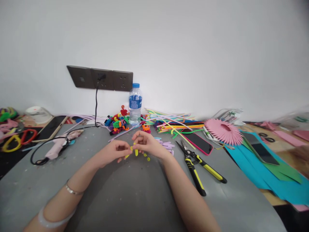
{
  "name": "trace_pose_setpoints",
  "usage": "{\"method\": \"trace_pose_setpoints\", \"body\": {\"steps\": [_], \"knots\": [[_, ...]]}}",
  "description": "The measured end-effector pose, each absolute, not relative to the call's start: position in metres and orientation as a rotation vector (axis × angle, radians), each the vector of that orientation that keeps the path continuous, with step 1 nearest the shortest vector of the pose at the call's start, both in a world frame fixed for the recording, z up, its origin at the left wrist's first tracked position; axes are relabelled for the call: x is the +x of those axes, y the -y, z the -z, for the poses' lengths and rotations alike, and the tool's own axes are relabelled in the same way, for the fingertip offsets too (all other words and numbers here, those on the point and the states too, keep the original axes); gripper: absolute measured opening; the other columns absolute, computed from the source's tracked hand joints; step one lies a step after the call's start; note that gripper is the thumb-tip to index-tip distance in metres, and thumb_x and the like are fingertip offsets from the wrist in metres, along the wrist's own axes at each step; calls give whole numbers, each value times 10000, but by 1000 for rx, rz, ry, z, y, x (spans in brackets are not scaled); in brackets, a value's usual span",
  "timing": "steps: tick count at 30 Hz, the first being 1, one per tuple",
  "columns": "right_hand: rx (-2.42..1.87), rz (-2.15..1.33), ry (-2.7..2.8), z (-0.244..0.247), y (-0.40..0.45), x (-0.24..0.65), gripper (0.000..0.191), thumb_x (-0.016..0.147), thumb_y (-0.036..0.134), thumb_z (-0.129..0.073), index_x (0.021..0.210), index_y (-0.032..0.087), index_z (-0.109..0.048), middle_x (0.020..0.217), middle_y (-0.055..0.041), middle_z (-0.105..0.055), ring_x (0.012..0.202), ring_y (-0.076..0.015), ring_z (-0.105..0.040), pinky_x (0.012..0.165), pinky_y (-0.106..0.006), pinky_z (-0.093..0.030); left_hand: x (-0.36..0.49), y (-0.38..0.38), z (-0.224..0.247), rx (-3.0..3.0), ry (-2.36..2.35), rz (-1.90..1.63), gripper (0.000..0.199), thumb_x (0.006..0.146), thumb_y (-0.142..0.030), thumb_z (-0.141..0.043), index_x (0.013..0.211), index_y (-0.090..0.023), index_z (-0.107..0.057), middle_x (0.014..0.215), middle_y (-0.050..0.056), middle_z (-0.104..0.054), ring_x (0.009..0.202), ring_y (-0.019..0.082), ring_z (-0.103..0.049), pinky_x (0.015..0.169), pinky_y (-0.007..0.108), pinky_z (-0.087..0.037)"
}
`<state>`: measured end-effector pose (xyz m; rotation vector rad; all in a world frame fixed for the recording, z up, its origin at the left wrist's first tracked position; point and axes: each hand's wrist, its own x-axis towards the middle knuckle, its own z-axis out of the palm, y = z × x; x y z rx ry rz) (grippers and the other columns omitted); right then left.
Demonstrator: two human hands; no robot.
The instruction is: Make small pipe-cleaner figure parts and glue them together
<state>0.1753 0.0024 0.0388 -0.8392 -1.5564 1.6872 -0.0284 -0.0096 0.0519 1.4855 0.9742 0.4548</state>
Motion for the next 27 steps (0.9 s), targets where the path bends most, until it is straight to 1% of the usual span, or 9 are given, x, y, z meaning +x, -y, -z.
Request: {"method": "trace_pose_setpoints", "body": {"steps": [3,5,8,11,17,22,24,25,27], "knots": [[-879,-1650,1516,-38,-4,177,388,651,395,-829,801,181,-543,594,66,-596,464,-58,-499,471,-173,-406,-28,11,-51,1510,-1017,-389,298,765,-450,-677,730,-155,-648,580,-8,-594,495,105,-487,460,209,-380],[-913,-1610,1503,-36,-6,177,381,644,410,-828,768,174,-555,570,65,-586,449,-58,-493,459,-176,-399,-28,11,-51,1561,-1027,-354,295,766,-436,-672,694,-151,-651,555,-13,-587,493,100,-479,464,200,-369],[-955,-1544,1460,-33,-10,177,372,656,434,-810,790,173,-580,576,53,-605,445,-65,-508,450,-181,-404,-28,12,-52,1603,-1012,-347,301,764,-425,-668,654,-146,-648,568,-11,-601,511,99,-510,508,199,-396],[-966,-1498,1398,-30,-13,176,375,644,442,-809,810,179,-599,629,43,-634,460,-65,-521,472,-189,-432,-27,15,-51,1622,-1020,-347,297,758,-427,-665,668,-144,-660,628,0,-635,523,113,-570,554,215,-443],[-991,-1421,1395,-28,-13,172,352,640,438,-799,794,184,-610,653,25,-640,479,-79,-520,481,-208,-428,-21,20,-42,1722,-1077,-218,251,748,-385,-657,722,-146,-729,649,16,-677,420,103,-555,484,213,-412],[-1011,-1215,1480,-23,-16,172,244,707,391,-725,768,181,-618,670,10,-624,564,-114,-555,549,-237,-440,-25,15,-39,1791,-1126,-364,292,791,-428,-630,801,-168,-760,671,18,-713,411,108,-554,514,234,-420],[-1066,-1059,1498,-19,-20,177,203,739,372,-678,784,180,-628,685,-1,-626,597,-132,-568,576,-250,-443,-25,12,-38,1864,-1194,-506,290,826,-421,-603,859,-181,-761,729,25,-733,466,122,-574,550,246,-433],[-1108,-981,1506,-17,-21,180,189,753,364,-653,792,181,-632,688,-5,-629,604,-139,-571,585,-257,-442,-25,11,-36,1922,-1217,-584,271,838,-401,-599,893,-189,-759,785,32,-745,532,139,-602,588,254,-447],[-1201,-865,1525,-12,-24,185,169,772,348,-613,802,183,-635,689,-11,-636,613,-151,-580,602,-269,-444,-22,9,-31,2073,-1214,-719,225,849,-342,-603,965,-214,-747,940,47,-753,752,186,-650,720,286,-476]]}}
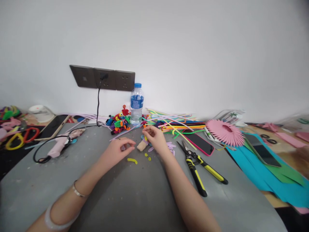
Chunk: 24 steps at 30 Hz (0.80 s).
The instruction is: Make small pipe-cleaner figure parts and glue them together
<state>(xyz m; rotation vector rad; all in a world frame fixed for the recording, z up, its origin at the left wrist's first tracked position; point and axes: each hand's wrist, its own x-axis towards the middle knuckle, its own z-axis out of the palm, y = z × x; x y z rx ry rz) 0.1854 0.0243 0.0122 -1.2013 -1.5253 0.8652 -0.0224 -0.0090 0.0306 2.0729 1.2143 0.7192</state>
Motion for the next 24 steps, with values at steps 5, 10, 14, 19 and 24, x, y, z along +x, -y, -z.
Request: {"method": "trace_pose_setpoints", "body": {"steps": [5,10,14,19,24], "knots": [[-1274,-830,1536,-4,-28,188,145,773,337,-587,770,195,-619,666,-5,-633,600,-157,-585,609,-276,-452,-10,11,-14,2451,-1067,-708,229,879,-272,-601,1080,-277,-710,1119,56,-717,1040,243,-563,942,407,-406],[-1178,-964,1433,-8,-26,181,181,748,377,-632,746,196,-613,626,5,-603,558,-150,-563,559,-266,-444,2,18,-14,2510,-1209,-606,172,850,-320,-647,1003,-242,-660,1014,55,-708,1012,267,-553,858,399,-383],[-1040,-1146,1267,-16,-23,179,246,736,424,-675,808,197,-616,669,4,-618,594,-155,-601,563,-261,-463,7,19,-15,2444,-1414,-644,115,779,-264,-685,845,-208,-608,862,43,-667,920,267,-564,809,386,-377],[-981,-966,1063,-23,-25,187,248,774,428,-655,845,198,-596,663,16,-603,556,-121,-542,564,-246,-440,-2,8,-14,2071,-1439,-936,80,778,-258,-623,789,-208,-562,814,13,-662,802,210,-589,753,341,-405],[-1094,-848,1322,-16,-27,188,188,779,376,-622,795,190,-593,625,21,-573,537,-120,-500,541,-241,-392,-13,-3,-23,1283,-1112,-1209,378,735,-401,-681,1025,-193,-557,926,64,-732,827,200,-649,633,267,-447]]}}
